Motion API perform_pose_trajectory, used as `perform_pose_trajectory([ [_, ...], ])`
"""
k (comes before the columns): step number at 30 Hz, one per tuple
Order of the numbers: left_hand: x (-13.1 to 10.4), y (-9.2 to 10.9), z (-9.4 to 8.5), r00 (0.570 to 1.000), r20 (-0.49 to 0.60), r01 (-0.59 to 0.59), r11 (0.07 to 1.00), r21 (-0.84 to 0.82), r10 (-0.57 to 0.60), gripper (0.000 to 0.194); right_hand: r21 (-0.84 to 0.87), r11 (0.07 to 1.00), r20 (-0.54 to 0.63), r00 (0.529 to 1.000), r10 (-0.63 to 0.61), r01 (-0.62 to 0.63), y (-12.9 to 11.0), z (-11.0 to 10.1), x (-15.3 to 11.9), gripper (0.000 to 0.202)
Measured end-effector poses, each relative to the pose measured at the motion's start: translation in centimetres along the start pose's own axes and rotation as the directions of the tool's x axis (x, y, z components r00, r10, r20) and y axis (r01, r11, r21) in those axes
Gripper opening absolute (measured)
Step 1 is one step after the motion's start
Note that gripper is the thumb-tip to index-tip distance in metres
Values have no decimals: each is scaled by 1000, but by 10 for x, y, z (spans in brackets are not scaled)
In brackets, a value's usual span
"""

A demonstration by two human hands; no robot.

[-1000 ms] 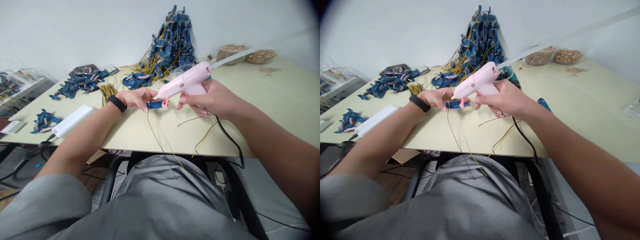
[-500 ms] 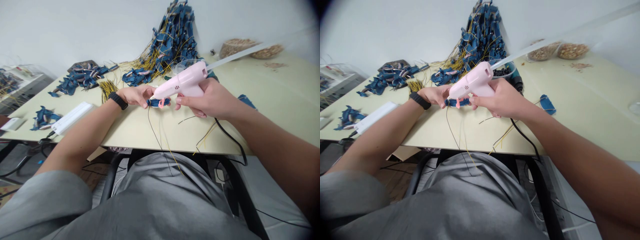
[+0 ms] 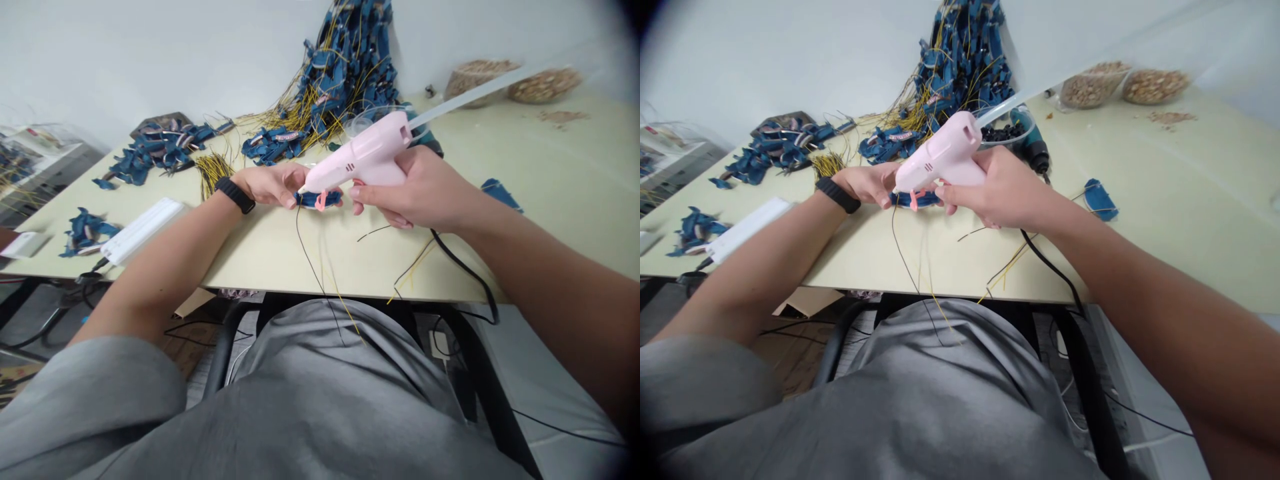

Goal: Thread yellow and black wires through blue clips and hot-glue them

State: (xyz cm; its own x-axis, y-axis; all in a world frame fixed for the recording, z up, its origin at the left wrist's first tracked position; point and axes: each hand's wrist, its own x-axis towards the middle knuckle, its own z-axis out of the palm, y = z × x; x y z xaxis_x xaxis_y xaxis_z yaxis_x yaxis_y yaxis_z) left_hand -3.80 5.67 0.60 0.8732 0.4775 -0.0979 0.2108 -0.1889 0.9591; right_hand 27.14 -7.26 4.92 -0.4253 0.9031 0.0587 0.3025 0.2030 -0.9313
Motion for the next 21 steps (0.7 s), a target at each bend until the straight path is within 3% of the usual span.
perform_pose_trajectory([
  [5, -2, 2, 0, 1000, 5, -14, 1000, 0, 14, 85, -13, 1000, 0, 1000, -8, 8, -4, 3, -2, 36],
  [14, -2, -1, -2, 1000, 11, -7, 999, -50, 8, 92, -96, 995, 3, 1000, -23, 23, -2, 1, 0, 27],
  [21, -1, 0, 0, 999, -25, 24, 1000, 1, -24, 108, -142, 989, -20, 999, -35, 32, 6, 0, 3, 34],
])
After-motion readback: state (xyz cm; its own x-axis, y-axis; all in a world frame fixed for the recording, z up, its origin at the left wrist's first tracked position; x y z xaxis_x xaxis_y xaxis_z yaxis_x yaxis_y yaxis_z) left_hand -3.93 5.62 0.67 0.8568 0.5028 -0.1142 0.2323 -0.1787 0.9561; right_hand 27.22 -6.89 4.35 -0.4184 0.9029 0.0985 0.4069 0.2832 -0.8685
